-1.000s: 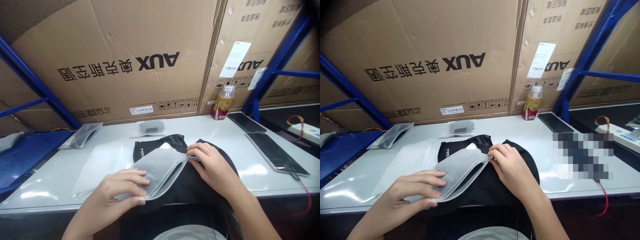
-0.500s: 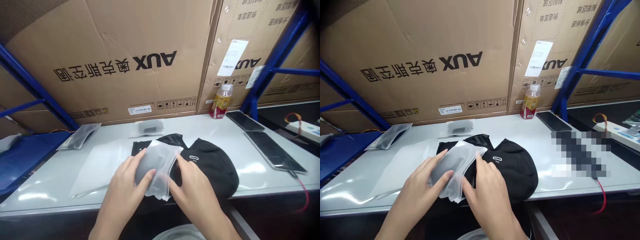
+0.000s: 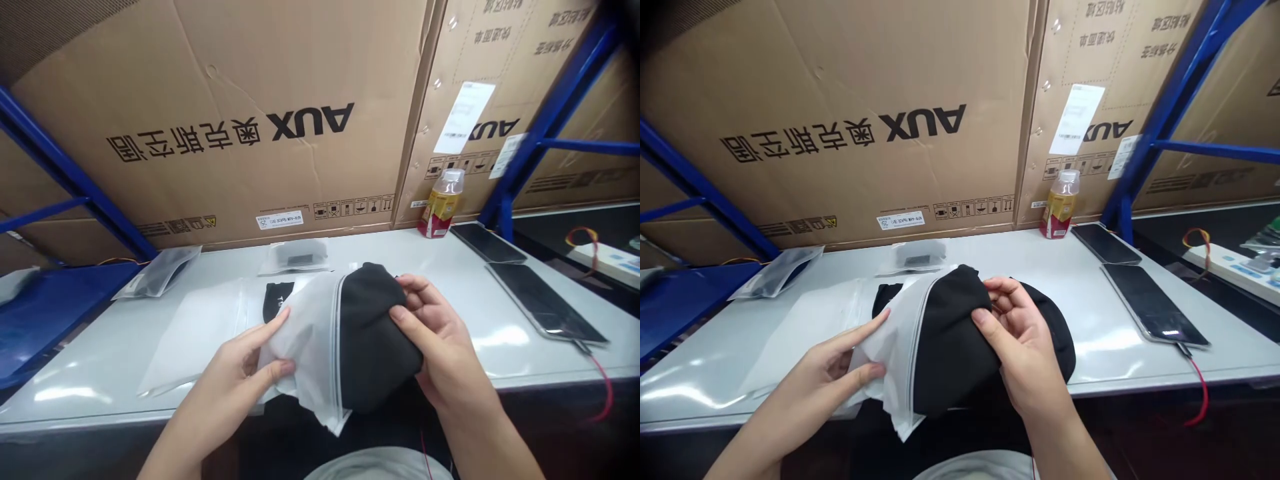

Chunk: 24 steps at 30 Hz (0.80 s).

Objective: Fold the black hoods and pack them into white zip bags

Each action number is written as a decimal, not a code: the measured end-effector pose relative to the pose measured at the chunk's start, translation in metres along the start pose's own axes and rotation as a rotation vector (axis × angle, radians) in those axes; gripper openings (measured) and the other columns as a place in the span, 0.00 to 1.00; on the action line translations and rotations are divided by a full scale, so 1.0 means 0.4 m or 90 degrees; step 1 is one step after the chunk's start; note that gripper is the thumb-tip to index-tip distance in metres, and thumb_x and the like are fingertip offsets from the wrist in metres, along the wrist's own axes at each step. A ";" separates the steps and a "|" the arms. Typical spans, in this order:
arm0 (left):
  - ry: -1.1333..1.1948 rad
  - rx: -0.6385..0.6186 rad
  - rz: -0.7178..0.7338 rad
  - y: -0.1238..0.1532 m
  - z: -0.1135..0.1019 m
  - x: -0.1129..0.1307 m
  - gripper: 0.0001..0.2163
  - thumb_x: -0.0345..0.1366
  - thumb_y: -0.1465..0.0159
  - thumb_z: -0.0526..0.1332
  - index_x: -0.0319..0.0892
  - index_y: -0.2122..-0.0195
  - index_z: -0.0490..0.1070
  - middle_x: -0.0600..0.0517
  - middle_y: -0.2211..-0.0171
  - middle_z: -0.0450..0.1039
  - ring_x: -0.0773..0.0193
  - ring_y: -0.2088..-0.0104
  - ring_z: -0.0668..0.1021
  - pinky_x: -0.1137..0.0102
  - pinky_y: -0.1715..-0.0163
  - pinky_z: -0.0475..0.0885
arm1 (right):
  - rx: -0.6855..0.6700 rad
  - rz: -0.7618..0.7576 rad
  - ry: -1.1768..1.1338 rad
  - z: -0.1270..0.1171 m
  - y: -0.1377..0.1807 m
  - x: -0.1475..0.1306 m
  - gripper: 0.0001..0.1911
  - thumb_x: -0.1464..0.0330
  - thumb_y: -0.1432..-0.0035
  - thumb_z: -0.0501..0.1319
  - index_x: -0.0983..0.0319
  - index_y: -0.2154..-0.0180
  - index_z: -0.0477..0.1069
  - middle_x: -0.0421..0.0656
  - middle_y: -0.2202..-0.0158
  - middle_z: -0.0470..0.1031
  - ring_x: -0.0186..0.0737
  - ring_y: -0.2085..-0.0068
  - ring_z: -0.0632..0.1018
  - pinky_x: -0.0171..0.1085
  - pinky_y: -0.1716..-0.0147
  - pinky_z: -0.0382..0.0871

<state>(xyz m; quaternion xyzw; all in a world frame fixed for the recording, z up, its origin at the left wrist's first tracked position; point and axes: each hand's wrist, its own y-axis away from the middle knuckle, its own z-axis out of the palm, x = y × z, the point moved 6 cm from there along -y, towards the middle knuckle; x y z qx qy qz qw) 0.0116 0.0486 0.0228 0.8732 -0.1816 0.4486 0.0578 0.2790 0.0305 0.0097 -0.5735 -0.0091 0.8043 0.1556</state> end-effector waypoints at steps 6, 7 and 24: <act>-0.135 0.262 -0.121 0.056 -0.165 -0.068 0.29 0.56 0.36 0.67 0.57 0.34 0.72 0.55 0.42 0.78 0.51 0.51 0.83 0.62 0.51 0.81 | 0.073 0.075 -0.135 -0.072 -0.018 -0.017 0.24 0.60 0.43 0.74 0.48 0.47 0.72 0.38 0.55 0.83 0.39 0.62 0.84 0.32 0.66 0.79; -0.174 0.310 -0.145 0.073 -0.205 -0.090 0.29 0.57 0.36 0.66 0.58 0.34 0.72 0.56 0.44 0.79 0.52 0.54 0.83 0.62 0.53 0.82 | 0.078 0.072 -0.119 -0.081 -0.021 -0.011 0.25 0.58 0.42 0.74 0.47 0.45 0.71 0.38 0.54 0.82 0.40 0.61 0.84 0.33 0.65 0.79; -0.585 0.278 -0.081 0.038 -0.249 -0.219 0.26 0.21 0.39 0.51 0.51 0.47 0.79 0.48 0.36 0.75 0.33 0.33 0.71 0.19 0.40 0.54 | -0.348 -0.150 0.874 0.053 0.003 -0.009 0.44 0.60 0.45 0.74 0.51 0.30 0.63 0.47 0.32 0.69 0.63 0.33 0.67 0.60 0.40 0.71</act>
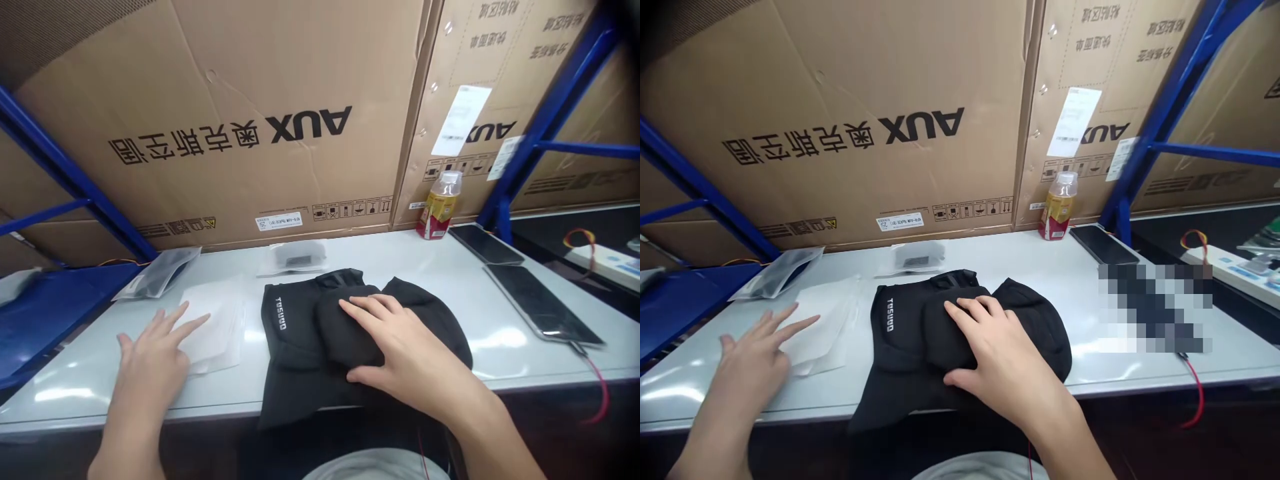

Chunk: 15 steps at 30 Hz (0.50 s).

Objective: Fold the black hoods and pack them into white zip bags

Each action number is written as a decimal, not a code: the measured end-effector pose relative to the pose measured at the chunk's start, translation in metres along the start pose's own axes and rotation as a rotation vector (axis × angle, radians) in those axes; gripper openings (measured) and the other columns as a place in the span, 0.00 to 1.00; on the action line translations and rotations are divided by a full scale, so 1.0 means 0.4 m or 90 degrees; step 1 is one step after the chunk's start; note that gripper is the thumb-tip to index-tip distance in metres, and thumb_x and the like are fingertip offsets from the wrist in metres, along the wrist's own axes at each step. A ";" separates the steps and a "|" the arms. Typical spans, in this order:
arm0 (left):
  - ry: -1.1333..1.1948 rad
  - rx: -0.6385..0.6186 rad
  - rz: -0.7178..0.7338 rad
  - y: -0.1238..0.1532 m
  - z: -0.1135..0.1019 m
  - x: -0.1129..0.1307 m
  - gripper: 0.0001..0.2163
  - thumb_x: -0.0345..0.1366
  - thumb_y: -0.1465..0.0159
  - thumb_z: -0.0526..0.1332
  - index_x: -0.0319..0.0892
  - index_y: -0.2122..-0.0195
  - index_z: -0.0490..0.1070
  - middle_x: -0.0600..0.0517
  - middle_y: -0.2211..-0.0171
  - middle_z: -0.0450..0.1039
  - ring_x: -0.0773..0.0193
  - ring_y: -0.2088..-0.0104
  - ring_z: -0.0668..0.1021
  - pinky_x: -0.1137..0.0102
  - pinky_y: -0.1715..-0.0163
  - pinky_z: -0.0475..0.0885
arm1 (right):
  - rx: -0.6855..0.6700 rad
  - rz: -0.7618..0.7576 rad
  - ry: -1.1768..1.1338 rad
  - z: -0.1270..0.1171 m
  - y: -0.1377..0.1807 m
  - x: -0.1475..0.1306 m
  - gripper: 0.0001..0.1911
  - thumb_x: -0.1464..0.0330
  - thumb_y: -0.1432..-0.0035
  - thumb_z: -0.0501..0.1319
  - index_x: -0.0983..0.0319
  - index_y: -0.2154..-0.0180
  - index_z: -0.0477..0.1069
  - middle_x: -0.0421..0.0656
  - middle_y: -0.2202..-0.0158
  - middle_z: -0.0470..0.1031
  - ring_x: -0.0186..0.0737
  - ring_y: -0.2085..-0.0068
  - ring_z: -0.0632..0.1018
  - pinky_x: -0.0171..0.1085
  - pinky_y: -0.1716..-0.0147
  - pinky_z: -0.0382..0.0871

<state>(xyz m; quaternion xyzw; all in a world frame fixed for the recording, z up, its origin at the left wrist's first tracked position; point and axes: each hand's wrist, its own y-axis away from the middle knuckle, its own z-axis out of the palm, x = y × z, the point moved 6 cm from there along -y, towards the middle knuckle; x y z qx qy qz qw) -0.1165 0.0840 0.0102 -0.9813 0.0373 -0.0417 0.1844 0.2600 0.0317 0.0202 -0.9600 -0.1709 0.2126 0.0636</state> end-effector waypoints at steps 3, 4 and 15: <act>0.092 0.167 0.098 0.020 -0.091 0.153 0.20 0.27 0.30 0.51 0.49 0.48 0.79 0.48 0.42 0.77 0.47 0.40 0.78 0.38 0.30 0.59 | -0.055 -0.005 0.045 -0.016 -0.044 -0.023 0.29 0.75 0.46 0.69 0.55 0.42 0.76 0.48 0.45 0.79 0.59 0.46 0.77 0.55 0.51 0.76; 0.151 0.170 0.145 0.032 -0.110 0.218 0.17 0.30 0.29 0.53 0.50 0.48 0.79 0.49 0.45 0.79 0.51 0.44 0.80 0.44 0.30 0.63 | -0.040 -0.006 0.023 -0.029 -0.058 -0.035 0.24 0.78 0.45 0.65 0.56 0.47 0.78 0.47 0.50 0.80 0.56 0.51 0.79 0.52 0.54 0.76; 0.270 0.122 0.277 0.034 -0.112 0.483 0.35 0.18 0.34 0.48 0.53 0.29 0.59 0.52 0.46 0.79 0.56 0.46 0.79 0.58 0.41 0.71 | 0.362 0.258 -1.087 0.018 -0.019 0.058 0.25 0.57 0.43 0.70 0.55 0.45 0.73 0.46 0.48 0.81 0.56 0.46 0.81 0.53 0.49 0.77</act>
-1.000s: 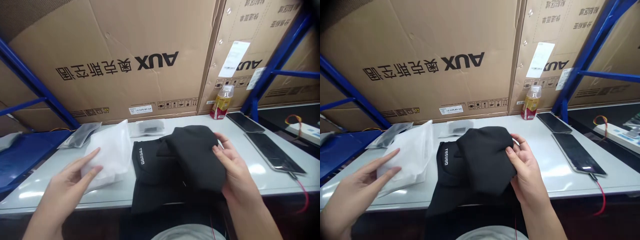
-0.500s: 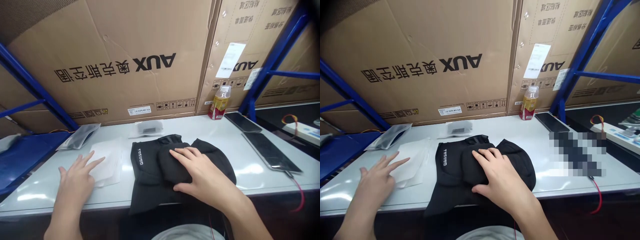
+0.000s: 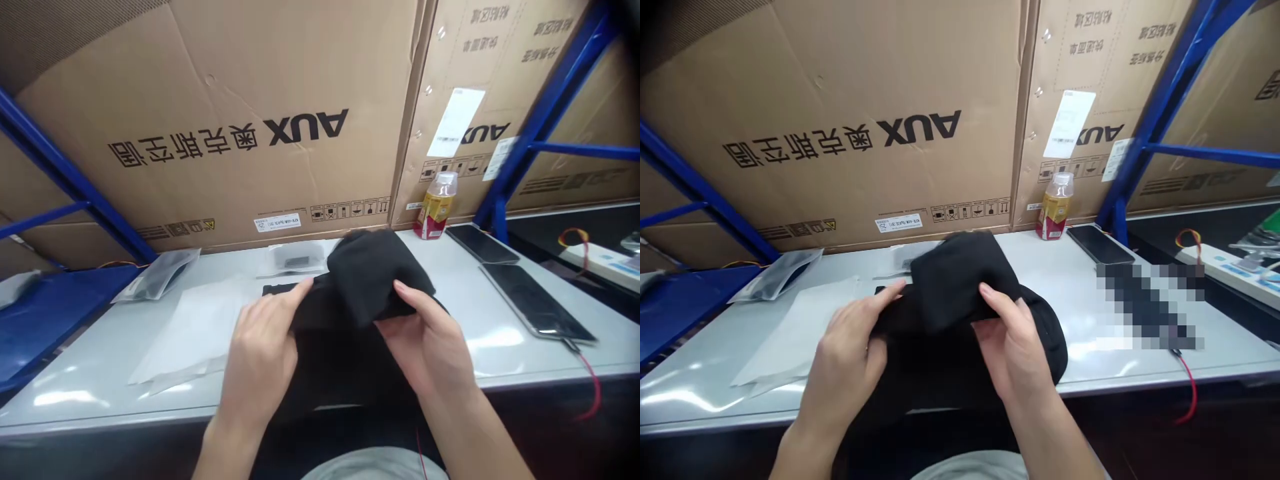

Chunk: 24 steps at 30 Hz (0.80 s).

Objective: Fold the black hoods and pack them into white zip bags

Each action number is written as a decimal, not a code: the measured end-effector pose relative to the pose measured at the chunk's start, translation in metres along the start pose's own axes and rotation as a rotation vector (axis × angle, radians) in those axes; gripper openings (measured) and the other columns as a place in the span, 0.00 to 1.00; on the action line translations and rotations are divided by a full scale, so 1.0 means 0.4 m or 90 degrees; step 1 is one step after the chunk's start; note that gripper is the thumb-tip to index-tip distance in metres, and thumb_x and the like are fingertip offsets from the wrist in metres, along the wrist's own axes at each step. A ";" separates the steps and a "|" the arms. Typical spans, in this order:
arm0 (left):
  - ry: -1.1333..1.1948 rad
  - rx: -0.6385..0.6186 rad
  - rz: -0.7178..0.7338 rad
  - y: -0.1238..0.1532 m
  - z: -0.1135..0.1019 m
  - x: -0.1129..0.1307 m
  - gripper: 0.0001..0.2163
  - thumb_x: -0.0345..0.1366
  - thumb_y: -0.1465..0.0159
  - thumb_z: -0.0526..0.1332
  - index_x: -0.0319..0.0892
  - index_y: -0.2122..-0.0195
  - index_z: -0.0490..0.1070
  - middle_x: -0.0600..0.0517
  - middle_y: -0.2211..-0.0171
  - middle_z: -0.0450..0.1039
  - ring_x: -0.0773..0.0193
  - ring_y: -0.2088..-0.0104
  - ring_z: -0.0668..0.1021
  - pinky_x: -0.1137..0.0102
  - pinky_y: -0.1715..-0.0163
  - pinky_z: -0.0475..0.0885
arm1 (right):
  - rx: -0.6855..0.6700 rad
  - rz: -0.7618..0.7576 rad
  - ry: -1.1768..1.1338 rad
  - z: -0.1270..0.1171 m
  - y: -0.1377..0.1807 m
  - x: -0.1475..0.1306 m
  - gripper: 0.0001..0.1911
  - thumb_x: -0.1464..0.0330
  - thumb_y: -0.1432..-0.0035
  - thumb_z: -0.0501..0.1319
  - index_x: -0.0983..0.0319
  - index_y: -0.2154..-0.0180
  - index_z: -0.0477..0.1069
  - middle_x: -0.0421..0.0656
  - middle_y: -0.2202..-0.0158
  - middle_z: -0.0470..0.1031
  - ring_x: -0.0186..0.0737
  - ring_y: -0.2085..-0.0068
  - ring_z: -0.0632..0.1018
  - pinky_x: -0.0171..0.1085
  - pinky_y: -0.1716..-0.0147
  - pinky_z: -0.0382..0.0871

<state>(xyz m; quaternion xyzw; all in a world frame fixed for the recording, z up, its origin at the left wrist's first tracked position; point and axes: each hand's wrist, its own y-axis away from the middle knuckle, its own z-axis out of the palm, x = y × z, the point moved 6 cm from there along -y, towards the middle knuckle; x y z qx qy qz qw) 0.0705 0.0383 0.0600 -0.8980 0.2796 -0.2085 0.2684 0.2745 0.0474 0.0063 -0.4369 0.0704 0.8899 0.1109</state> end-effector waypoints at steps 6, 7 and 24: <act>-0.110 -0.154 0.061 0.019 0.036 -0.034 0.28 0.17 0.38 0.50 0.48 0.43 0.72 0.49 0.50 0.77 0.51 0.47 0.76 0.46 0.38 0.64 | 0.199 -0.363 0.442 -0.174 -0.008 -0.097 0.21 0.61 0.40 0.67 0.52 0.45 0.70 0.46 0.38 0.71 0.53 0.35 0.71 0.56 0.38 0.67; -0.095 -0.199 0.061 0.028 0.045 -0.032 0.29 0.18 0.39 0.51 0.49 0.40 0.70 0.49 0.48 0.75 0.51 0.45 0.75 0.44 0.35 0.61 | 0.122 -0.375 0.540 -0.157 -0.010 -0.105 0.19 0.60 0.39 0.66 0.51 0.46 0.72 0.46 0.37 0.71 0.54 0.33 0.69 0.57 0.36 0.64; 0.044 -0.394 0.027 0.060 -0.019 -0.027 0.11 0.37 0.26 0.55 0.54 0.53 0.78 0.54 0.61 0.80 0.60 0.64 0.81 0.68 0.66 0.74 | -0.078 -0.239 0.995 -0.236 0.051 -0.228 0.36 0.45 0.32 0.57 0.47 0.27 0.58 0.46 0.48 0.78 0.49 0.59 0.81 0.46 0.60 0.78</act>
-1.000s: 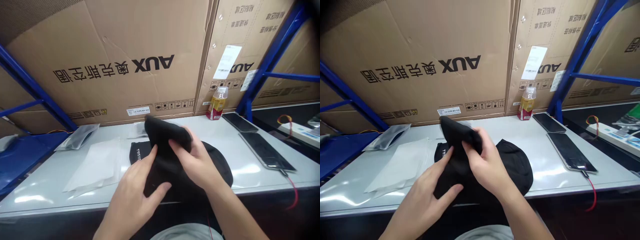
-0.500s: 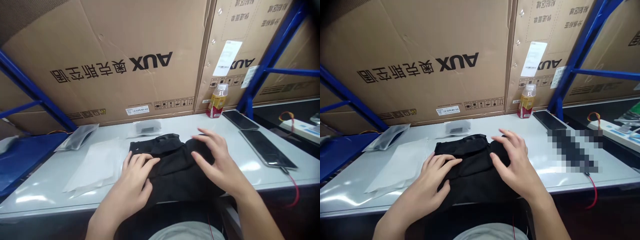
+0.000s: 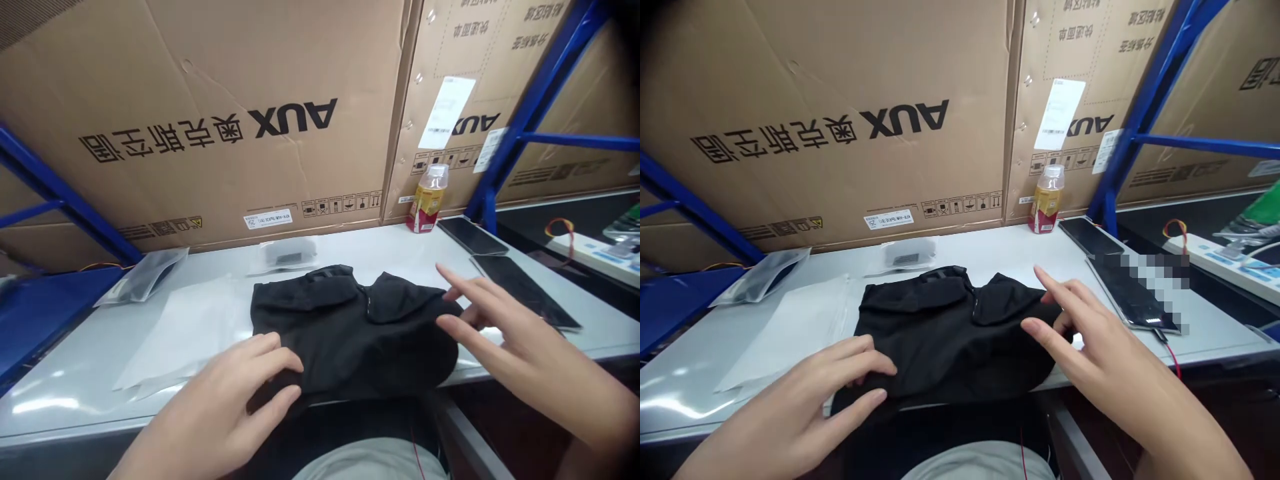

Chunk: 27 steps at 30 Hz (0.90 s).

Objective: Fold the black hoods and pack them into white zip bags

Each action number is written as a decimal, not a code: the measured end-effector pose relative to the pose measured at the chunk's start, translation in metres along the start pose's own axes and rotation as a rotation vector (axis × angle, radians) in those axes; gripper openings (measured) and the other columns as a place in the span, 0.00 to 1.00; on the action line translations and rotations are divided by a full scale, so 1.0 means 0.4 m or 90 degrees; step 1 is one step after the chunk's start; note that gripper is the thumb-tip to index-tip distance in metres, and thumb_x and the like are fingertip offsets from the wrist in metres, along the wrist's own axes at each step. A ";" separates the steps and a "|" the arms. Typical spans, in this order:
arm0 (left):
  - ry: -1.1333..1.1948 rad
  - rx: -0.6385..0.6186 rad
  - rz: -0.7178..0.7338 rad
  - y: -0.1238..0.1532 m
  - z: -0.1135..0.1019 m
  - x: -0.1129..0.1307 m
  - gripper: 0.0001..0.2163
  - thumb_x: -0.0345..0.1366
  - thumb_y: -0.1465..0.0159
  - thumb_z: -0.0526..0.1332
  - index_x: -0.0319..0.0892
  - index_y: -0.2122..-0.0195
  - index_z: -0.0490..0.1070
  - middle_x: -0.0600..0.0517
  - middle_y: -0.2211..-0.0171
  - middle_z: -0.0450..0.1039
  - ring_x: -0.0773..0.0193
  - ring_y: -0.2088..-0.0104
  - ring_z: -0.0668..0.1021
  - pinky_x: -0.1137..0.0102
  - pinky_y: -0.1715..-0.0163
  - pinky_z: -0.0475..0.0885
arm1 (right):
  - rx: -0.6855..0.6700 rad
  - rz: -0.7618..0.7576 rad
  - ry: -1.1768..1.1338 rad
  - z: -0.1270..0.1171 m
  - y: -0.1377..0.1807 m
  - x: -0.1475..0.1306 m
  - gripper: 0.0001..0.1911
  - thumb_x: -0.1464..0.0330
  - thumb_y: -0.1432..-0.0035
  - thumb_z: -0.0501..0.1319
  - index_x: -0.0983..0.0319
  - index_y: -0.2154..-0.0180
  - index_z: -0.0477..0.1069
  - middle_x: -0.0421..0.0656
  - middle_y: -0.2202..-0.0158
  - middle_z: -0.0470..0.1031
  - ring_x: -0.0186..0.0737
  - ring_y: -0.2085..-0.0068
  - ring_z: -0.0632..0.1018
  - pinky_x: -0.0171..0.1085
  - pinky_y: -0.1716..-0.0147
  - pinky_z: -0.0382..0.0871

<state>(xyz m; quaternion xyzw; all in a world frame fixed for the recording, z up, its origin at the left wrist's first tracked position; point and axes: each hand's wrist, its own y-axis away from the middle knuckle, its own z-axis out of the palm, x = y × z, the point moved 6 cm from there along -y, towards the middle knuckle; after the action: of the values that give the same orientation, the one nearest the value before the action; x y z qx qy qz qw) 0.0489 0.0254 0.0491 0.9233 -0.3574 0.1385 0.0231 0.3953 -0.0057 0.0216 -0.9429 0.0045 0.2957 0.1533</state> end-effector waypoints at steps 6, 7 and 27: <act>-0.029 -0.035 -0.176 -0.092 0.002 -0.116 0.19 0.48 0.23 0.49 0.58 0.37 0.73 0.55 0.42 0.80 0.52 0.44 0.82 0.59 0.46 0.76 | -0.102 -0.056 -0.014 0.049 -0.029 -0.014 0.25 0.49 0.27 0.52 0.53 0.63 0.83 0.47 0.56 0.83 0.54 0.52 0.81 0.49 0.52 0.78; -0.049 -0.024 -0.171 -0.117 -0.001 -0.119 0.20 0.47 0.23 0.50 0.56 0.35 0.72 0.53 0.41 0.79 0.50 0.45 0.82 0.58 0.47 0.76 | -0.117 -0.084 -0.011 0.062 -0.037 -0.024 0.22 0.50 0.28 0.55 0.52 0.60 0.83 0.47 0.55 0.82 0.54 0.51 0.81 0.49 0.51 0.77; -0.163 -0.006 -0.167 -0.178 -0.022 -0.104 0.29 0.42 0.24 0.51 0.48 0.23 0.50 0.48 0.57 0.83 0.52 0.61 0.85 0.65 0.68 0.75 | 0.245 0.162 0.039 0.026 -0.143 0.001 0.16 0.53 0.31 0.58 0.56 0.54 0.77 0.40 0.75 0.77 0.46 0.72 0.77 0.43 0.70 0.65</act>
<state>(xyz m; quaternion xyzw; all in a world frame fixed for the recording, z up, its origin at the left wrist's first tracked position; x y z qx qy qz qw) 0.0646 0.1067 0.0503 0.9721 -0.2343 0.0138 -0.0002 0.3956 0.0518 0.0295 -0.8966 0.1842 0.2775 0.2918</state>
